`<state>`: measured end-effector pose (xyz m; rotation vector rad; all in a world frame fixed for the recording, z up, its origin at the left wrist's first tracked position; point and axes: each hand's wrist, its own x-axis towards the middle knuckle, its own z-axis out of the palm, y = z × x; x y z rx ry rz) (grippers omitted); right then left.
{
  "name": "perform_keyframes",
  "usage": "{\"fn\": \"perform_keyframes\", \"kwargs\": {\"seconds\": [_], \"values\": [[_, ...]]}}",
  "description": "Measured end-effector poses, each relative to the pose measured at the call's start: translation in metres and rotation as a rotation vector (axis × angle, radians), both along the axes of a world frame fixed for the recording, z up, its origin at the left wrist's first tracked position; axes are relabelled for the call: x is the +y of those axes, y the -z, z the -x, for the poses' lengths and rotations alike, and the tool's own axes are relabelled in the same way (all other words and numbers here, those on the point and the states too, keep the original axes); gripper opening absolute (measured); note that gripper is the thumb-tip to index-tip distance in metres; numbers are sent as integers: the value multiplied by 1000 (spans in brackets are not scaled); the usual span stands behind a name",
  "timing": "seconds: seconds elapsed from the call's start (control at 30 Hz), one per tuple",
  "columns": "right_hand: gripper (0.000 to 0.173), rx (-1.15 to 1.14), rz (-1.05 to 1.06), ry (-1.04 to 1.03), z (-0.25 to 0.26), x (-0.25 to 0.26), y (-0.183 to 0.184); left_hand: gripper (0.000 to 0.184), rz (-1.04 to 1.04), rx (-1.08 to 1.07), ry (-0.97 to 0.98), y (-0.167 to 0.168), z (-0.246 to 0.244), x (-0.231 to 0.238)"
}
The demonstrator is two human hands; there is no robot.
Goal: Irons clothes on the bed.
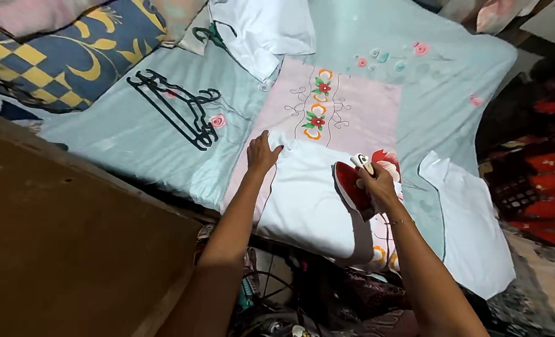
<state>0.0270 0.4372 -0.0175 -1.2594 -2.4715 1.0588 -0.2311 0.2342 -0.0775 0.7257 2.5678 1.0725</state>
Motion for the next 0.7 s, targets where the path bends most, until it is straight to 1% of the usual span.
{"fn": "perform_keyframes", "kwargs": {"seconds": [0.07,0.23,0.3,0.37,0.47,0.57,0.63,0.7], "values": [[41,-52,20,-37,21,15,8,73,20,-64,-29,3,5,8],[39,-50,46,-123,80,32,21,54,64,-166,-15,3,13,12],[41,-28,10,-141,101,31,27,47,18,-186,-17,6,16,8],[44,-23,-9,-140,116,30,30,41,-118,-195,-34,13,18,2],[46,-68,37,-146,118,32,24,36,-368,-215,-47,28,19,-3],[46,-141,63,-140,98,35,18,37,-526,-246,-60,32,18,-11],[45,-147,39,-85,81,39,18,41,-590,-294,-57,33,18,-12],[47,-156,-19,13,74,38,18,47,-595,-327,-59,34,18,-10]]}}
